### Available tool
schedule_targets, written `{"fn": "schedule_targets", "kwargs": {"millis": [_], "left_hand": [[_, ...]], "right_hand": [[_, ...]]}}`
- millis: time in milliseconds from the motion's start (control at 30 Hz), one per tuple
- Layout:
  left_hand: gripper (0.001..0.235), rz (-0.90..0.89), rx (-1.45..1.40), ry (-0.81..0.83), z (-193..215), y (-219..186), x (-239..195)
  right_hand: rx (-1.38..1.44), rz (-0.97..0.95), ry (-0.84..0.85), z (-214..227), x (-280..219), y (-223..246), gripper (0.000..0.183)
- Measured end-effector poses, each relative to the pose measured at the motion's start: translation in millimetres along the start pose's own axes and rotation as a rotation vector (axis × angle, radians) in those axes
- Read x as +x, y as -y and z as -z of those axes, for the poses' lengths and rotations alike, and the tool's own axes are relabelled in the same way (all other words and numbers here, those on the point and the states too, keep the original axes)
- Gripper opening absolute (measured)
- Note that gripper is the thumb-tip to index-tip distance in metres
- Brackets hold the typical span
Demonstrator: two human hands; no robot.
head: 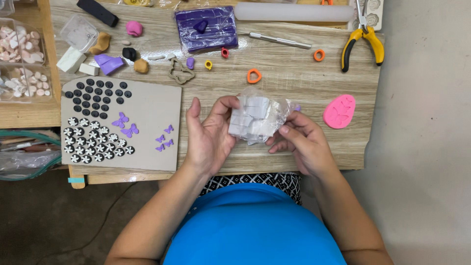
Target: The person unwraps a small white clay block and places it on the work surface. They then use a white rolling pin to flatten the clay into a thin sheet. The workspace contains various craft tools and pre-made clay pieces.
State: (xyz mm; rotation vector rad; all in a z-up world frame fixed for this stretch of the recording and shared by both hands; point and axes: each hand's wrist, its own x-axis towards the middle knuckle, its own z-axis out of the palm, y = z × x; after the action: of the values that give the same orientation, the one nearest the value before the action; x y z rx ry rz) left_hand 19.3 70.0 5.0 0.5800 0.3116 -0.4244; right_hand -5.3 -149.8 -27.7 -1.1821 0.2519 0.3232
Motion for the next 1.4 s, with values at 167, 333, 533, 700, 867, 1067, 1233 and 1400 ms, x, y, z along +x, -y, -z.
{"fn": "schedule_targets", "kwargs": {"millis": [167,333,533,700,867,1067,1233,1400], "left_hand": [[0.024,-0.073,0.264,0.022,5,14,10],[0.028,-0.201,0.497,0.043,8,29,15],[0.034,-0.267,0.758,0.113,3,26,17],[0.028,-0.341,1.029,0.184,-24,6,15],[0.022,-0.391,1.208,0.284,-42,-10,24],[0.07,-0.389,1.302,0.305,-72,-30,33],[0.079,-0.41,1.428,0.227,-63,-30,47],[0.077,-0.469,1.46,0.224,-58,-68,56]], "right_hand": [[0.083,0.048,0.027,7,-4,-6,0.038],[0.033,0.106,-0.057,-3,-4,-2,0.029],[0.03,0.159,0.006,16,7,-19,0.029],[-0.07,0.107,0.019,15,15,-5,0.035],[-0.134,0.034,-0.014,5,27,30,0.046],[-0.214,0.094,-0.084,13,45,35,0.034],[-0.277,0.099,-0.062,2,55,42,0.034],[-0.322,0.066,-0.029,-25,78,67,0.034]]}}
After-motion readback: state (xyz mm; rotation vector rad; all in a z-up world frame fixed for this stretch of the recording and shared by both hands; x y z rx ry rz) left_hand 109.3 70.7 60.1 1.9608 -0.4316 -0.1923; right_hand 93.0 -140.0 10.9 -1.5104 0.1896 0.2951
